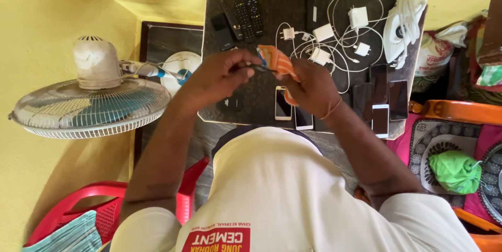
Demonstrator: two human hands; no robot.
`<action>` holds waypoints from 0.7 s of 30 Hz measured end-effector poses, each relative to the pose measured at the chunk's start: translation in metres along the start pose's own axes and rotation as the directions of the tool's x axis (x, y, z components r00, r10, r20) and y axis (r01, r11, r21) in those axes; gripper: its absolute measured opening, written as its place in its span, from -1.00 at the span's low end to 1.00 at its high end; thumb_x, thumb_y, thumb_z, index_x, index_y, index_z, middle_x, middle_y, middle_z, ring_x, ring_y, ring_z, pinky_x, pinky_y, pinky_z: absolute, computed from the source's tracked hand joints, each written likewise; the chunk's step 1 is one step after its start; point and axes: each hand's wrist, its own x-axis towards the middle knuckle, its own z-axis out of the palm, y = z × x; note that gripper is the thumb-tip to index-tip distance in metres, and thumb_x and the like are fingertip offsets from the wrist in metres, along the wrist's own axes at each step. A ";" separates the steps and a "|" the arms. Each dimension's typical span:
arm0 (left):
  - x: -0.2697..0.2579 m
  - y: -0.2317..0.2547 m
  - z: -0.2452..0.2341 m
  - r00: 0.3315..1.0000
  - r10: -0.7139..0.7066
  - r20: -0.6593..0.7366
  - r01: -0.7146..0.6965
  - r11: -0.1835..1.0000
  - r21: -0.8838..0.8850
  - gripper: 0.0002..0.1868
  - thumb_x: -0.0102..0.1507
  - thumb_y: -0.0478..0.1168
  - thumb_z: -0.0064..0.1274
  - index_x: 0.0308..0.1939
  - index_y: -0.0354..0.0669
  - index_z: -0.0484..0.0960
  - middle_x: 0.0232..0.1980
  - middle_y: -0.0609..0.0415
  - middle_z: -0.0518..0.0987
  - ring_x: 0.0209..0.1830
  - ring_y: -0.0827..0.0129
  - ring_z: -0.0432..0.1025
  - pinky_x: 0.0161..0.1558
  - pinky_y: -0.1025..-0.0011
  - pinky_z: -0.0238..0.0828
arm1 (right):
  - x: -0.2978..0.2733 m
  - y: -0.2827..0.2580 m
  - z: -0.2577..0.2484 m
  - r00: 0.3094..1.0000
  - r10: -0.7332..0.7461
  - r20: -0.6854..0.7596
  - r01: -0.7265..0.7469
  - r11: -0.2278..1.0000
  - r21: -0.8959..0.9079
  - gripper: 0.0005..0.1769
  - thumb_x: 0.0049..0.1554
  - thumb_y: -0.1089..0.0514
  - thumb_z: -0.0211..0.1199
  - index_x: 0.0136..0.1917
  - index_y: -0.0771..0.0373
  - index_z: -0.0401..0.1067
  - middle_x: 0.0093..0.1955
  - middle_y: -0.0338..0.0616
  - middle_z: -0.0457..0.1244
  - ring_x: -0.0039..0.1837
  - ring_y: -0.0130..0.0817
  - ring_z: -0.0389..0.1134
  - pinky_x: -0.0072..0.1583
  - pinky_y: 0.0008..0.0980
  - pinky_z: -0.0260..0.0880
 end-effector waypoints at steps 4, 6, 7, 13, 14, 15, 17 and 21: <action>0.011 -0.020 0.015 0.999 -0.050 -0.016 0.031 0.818 -0.574 -0.69 0.36 -0.30 0.05 0.19 -0.18 0.60 -0.18 0.13 0.59 -0.26 0.57 0.46 -0.26 0.50 0.52 | -0.006 -0.012 0.003 0.977 0.196 0.088 -0.215 0.881 0.422 -0.74 0.33 0.08 0.20 0.12 0.31 0.52 -0.13 -0.11 0.41 -0.10 -0.52 0.39 -0.03 -0.41 0.42; 0.019 -0.035 0.031 0.997 -0.009 -0.072 -0.048 0.666 -0.745 -0.70 0.36 -0.34 0.04 0.19 -0.20 0.59 -0.08 0.18 0.64 -0.08 0.60 0.53 -0.12 0.48 0.62 | -0.010 -0.017 0.007 0.971 0.216 0.106 -0.236 0.763 0.602 -0.73 0.35 0.11 0.14 0.19 0.32 0.51 -0.08 -0.17 0.42 -0.05 -0.58 0.39 0.00 -0.45 0.45; 0.023 -0.043 0.040 0.991 -0.003 -0.134 -0.107 0.580 -0.808 -0.71 0.40 -0.32 0.04 0.20 -0.23 0.59 -0.10 0.15 0.64 -0.13 0.57 0.51 -0.08 0.44 0.63 | -0.010 -0.021 0.007 0.977 0.173 0.129 -0.215 0.728 0.651 -0.70 0.36 0.14 0.12 0.27 0.33 0.47 -0.04 -0.19 0.41 0.00 -0.58 0.38 0.06 -0.46 0.44; 0.038 -0.053 0.063 0.927 0.083 -0.365 -0.357 0.488 -0.796 -0.79 0.53 -0.23 -0.04 0.20 -0.24 0.55 -0.13 0.15 0.60 -0.16 0.52 0.49 -0.09 0.47 0.52 | -0.020 -0.006 0.002 0.987 0.102 0.121 -0.157 0.528 0.835 -0.56 0.36 0.11 -0.05 0.38 0.38 0.38 0.20 -0.13 0.38 0.24 -0.47 0.39 0.31 -0.38 0.42; 0.042 -0.052 0.063 0.935 -0.005 -0.354 -0.312 0.460 -0.831 -0.78 0.49 -0.23 -0.08 0.16 -0.24 0.53 -0.10 0.18 0.59 -0.21 0.53 0.50 -0.14 0.46 0.57 | -0.015 -0.015 -0.009 0.981 0.177 0.080 -0.142 0.373 0.917 -0.50 0.36 0.04 -0.15 0.38 0.37 0.34 0.30 -0.11 0.36 0.32 -0.43 0.39 0.38 -0.37 0.40; 0.040 -0.047 0.062 0.935 -0.006 -0.353 -0.312 0.458 -0.833 -0.78 0.49 -0.23 -0.08 0.16 -0.24 0.53 -0.10 0.18 0.59 -0.21 0.53 0.50 -0.14 0.46 0.57 | -0.010 -0.023 -0.018 0.980 0.179 0.082 -0.145 0.374 0.916 -0.50 0.36 0.04 -0.15 0.38 0.37 0.34 0.30 -0.11 0.36 0.32 -0.43 0.39 0.38 -0.37 0.40; 0.039 -0.036 0.062 0.944 -0.012 -0.330 -0.272 0.537 -0.799 -0.73 0.50 -0.21 -0.10 0.25 -0.17 0.54 -0.27 0.20 0.53 -0.34 0.61 0.42 -0.29 0.53 0.49 | 0.001 -0.039 -0.036 0.960 0.262 0.098 -0.085 -0.059 0.995 -0.36 0.33 -0.17 -0.15 0.46 0.32 0.22 0.38 -0.03 0.27 0.38 -0.28 0.35 0.44 -0.31 0.35; 0.043 -0.025 0.073 0.970 -0.069 -0.233 -0.151 0.579 -0.801 -0.71 0.44 -0.25 -0.10 0.25 -0.05 0.53 -0.28 0.26 0.49 -0.51 0.67 0.28 -0.53 0.62 0.23 | 0.003 0.027 0.012 0.989 0.124 0.078 -0.095 0.131 0.987 -0.51 0.36 -0.01 0.07 0.43 0.30 0.27 0.33 -0.04 0.24 0.33 -0.30 0.29 0.39 -0.31 0.34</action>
